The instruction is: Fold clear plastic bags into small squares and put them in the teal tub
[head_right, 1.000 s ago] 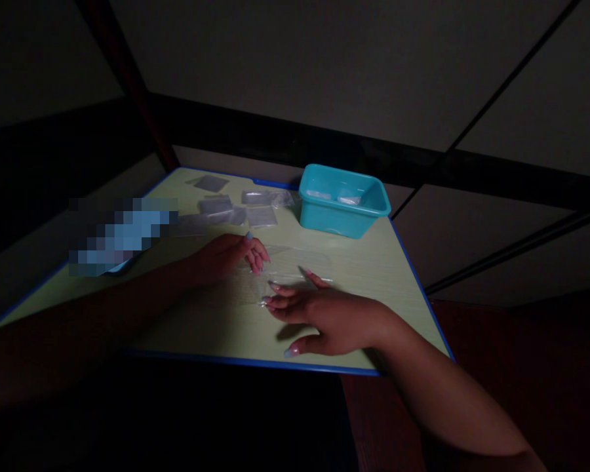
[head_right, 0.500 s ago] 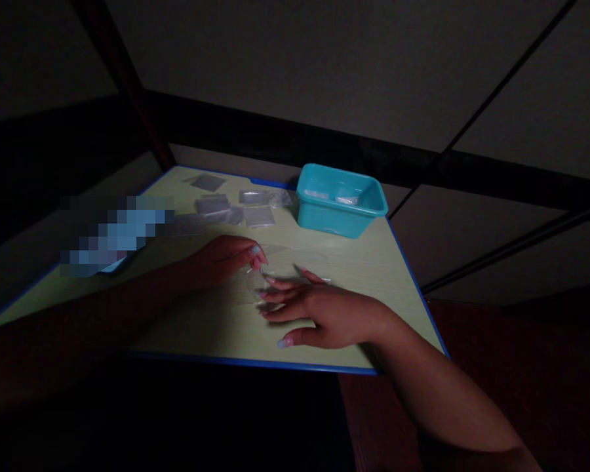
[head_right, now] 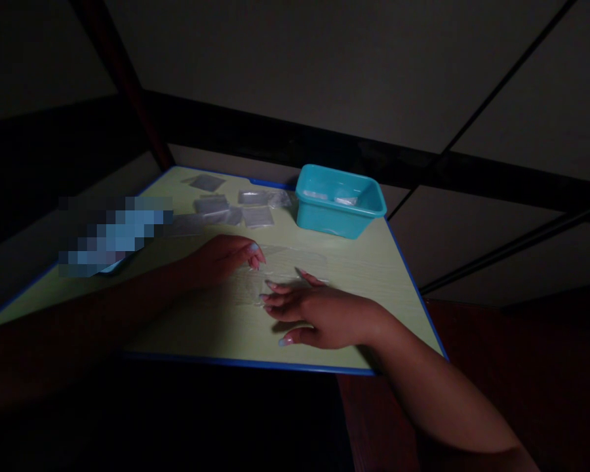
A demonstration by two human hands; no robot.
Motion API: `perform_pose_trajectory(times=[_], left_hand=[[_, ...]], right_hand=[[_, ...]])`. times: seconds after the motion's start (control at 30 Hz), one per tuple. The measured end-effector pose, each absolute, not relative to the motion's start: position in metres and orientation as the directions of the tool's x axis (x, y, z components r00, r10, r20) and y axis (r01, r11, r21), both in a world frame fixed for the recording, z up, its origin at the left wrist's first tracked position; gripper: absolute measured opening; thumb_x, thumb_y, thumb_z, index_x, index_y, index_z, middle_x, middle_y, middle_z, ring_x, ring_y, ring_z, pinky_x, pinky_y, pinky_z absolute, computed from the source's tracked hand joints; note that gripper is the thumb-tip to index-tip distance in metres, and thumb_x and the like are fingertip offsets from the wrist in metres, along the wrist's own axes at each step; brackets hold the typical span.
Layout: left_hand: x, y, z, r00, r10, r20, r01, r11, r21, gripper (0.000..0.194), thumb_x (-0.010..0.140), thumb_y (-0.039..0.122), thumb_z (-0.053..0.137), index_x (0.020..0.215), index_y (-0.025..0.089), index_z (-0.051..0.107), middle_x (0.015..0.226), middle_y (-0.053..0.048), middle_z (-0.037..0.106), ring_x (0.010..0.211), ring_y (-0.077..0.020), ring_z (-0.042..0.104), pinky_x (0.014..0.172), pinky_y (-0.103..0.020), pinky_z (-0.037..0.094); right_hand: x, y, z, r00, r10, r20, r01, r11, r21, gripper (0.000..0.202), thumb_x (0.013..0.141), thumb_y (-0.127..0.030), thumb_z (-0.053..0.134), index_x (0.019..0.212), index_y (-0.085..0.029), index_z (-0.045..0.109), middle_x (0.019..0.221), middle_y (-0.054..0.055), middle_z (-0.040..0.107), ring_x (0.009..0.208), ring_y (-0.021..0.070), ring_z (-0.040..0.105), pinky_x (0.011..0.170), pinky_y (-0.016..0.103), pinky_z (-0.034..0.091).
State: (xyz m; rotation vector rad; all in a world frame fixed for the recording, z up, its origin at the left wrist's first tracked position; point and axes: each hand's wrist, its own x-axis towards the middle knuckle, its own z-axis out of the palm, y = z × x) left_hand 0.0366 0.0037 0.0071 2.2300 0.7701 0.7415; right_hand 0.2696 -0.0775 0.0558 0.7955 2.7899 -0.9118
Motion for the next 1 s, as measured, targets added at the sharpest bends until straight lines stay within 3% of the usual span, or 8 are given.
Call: perform_pose_trajectory(times=[0.4,0.57,0.77,1.0], left_hand=[[0.036,0.001,0.014,0.704,0.669,0.238,0.385,-0.641,0.664,0.042,0.094,0.040,0.033,0.078,0.016,0.063,0.074,-0.003,0.066,0.072,-0.0162,0.062,0.072,-0.028,0.045],[0.037,-0.006,0.020,0.790,0.564,0.242,0.317,-0.713,0.625,0.036,0.086,0.046,0.051,0.096,0.015,0.063,0.089,-0.006,0.064,0.079,-0.0178,0.060,0.072,-0.029,0.046],[0.037,-0.012,0.022,0.846,0.473,0.245,0.268,-0.776,0.571,0.038,0.078,0.047,0.065,0.100,0.016,0.064,0.098,-0.008,0.062,0.086,-0.0198,0.059,0.078,-0.030,0.045],[0.038,-0.014,0.022,0.853,0.472,0.224,0.294,-0.788,0.540,0.032,0.077,0.041,0.067,0.097,0.017,0.063,0.097,-0.006,0.061,0.086,-0.0192,0.058,0.077,-0.029,0.045]], right_hand=[[0.270,-0.078,0.054,-0.867,0.464,-0.181,0.474,0.656,-0.588,0.055,0.086,-0.029,0.064,0.138,-0.024,0.047,0.145,0.012,0.042,0.137,0.0230,0.033,0.114,0.053,-0.004],[0.270,-0.078,0.055,-0.870,0.462,-0.174,0.468,0.661,-0.587,0.042,0.088,-0.029,0.061,0.129,-0.022,0.056,0.142,0.011,0.046,0.136,0.0230,0.035,0.114,0.053,-0.005],[0.269,-0.076,0.055,-0.853,0.508,-0.119,0.468,0.644,-0.605,0.039,0.092,-0.029,0.055,0.130,-0.021,0.055,0.137,0.011,0.052,0.134,0.0211,0.040,0.116,0.051,0.003],[0.271,-0.073,0.051,-0.829,0.559,-0.003,0.419,0.618,-0.665,0.033,0.094,-0.025,0.052,0.125,-0.019,0.059,0.132,0.010,0.057,0.129,0.0196,0.046,0.116,0.046,0.015]])
